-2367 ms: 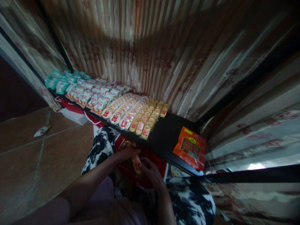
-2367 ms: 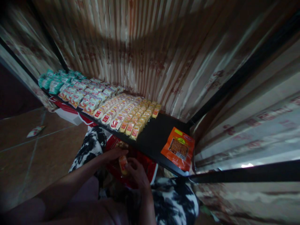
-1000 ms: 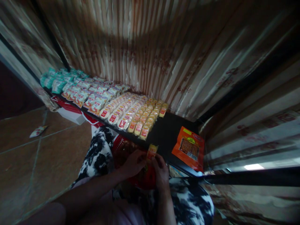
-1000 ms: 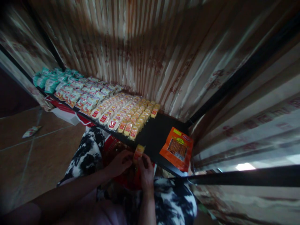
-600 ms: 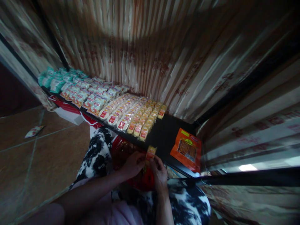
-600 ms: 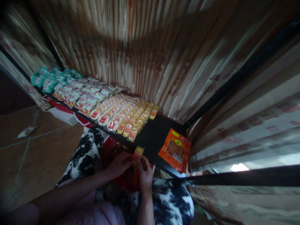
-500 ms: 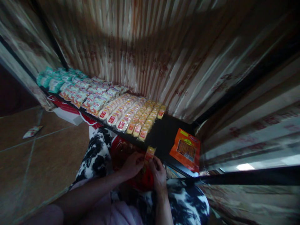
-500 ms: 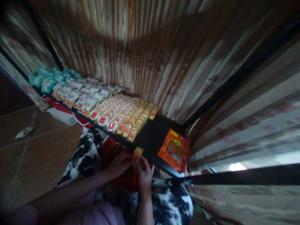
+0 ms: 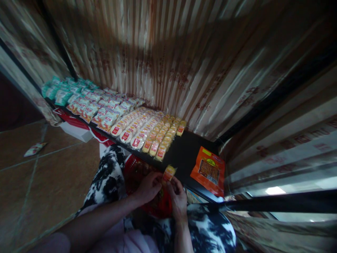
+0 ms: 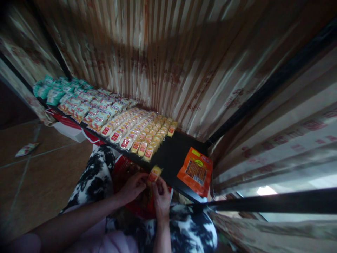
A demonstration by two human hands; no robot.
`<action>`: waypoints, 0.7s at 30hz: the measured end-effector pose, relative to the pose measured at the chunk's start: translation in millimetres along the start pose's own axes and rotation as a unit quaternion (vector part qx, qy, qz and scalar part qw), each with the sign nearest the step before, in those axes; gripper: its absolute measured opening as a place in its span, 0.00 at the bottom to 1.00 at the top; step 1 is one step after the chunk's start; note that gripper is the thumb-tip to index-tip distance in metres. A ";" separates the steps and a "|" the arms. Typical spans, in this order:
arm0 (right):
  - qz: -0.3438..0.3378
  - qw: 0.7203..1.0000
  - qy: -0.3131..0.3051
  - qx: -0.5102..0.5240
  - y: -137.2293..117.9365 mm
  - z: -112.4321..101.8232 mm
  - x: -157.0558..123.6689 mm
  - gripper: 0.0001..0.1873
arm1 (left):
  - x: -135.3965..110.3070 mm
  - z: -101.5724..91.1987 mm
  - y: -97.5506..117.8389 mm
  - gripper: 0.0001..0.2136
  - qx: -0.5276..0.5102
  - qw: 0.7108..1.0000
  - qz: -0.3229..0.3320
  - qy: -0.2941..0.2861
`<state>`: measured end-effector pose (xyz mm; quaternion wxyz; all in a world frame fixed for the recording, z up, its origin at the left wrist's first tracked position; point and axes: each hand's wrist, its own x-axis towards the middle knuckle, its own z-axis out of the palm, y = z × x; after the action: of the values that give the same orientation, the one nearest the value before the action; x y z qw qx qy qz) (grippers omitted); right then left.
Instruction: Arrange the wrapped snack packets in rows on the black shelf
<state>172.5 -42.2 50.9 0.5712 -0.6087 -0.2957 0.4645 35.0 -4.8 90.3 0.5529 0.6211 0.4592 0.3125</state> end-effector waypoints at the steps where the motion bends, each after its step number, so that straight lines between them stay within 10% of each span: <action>1: -0.003 1.000 0.000 -0.001 -1.6 0.5 -0.8 0.28 | 0.2 0.3 0.6 0.15 0.001 1.000 0.003 0.001; 21: -0.059 0.994 0.056 -0.072 -6.8 7.1 -3.0 0.28 | 3.3 3.7 6.4 0.17 0.024 0.999 0.025 0.008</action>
<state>166.1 -40.7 58.7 0.5682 -0.6545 -0.3317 0.3725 41.0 -3.1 95.5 0.5263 0.6430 0.4551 0.3200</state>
